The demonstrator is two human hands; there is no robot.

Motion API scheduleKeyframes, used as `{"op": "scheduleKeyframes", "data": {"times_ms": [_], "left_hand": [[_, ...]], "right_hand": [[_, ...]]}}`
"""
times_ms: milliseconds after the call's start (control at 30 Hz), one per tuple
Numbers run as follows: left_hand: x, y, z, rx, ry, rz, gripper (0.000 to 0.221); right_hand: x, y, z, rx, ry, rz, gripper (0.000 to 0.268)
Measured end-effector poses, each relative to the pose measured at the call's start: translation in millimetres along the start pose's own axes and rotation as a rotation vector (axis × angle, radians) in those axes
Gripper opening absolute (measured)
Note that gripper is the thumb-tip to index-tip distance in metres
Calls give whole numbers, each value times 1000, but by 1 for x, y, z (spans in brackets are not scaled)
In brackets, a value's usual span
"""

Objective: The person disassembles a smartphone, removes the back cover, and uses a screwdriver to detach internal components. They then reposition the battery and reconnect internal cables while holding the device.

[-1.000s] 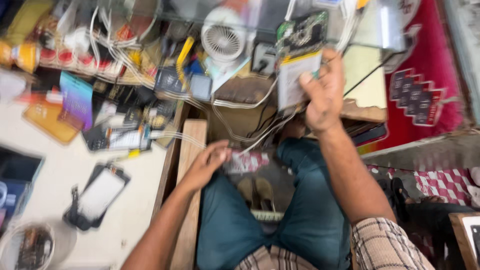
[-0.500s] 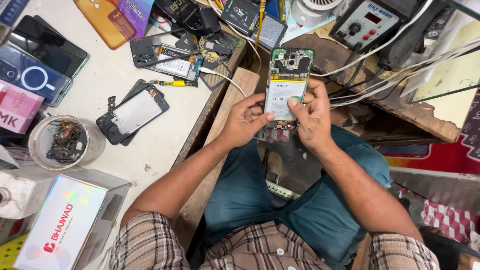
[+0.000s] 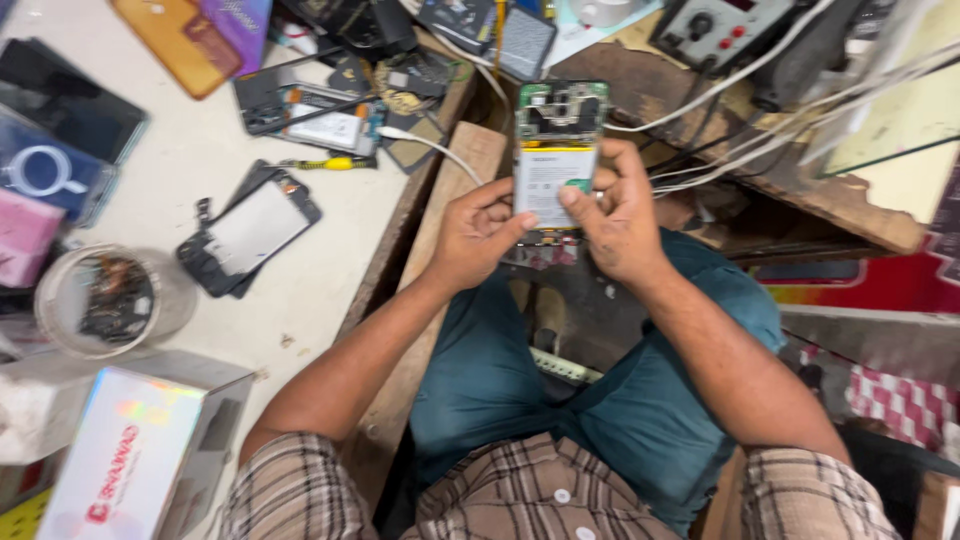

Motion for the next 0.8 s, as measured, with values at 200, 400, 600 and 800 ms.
{"op": "scheduleKeyframes", "data": {"times_ms": [200,400,600,800], "left_hand": [[-2,2,-2,-6,44,39,48],[-2,6,-1,0,43,11,49],[-2,9,3,60,47,-58,48],[-8,11,1,137,24,-154,56]], "right_hand": [[4,-12,-2,-70,-35,53,37],[10,-28,-5,-181,-180,84,32],[14,-34,-3,-268,-259,231,16],[25,-25,1,-282,-253,317,10]]}}
Point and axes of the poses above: each hand's wrist, its own z-axis away from the middle knuckle, its own y-axis out of the palm, x = y × z, the point moved 2 cm from there along -z, towards the middle knuckle, and after that the axes turned 15 degrees about y, right-handed, at the moved point
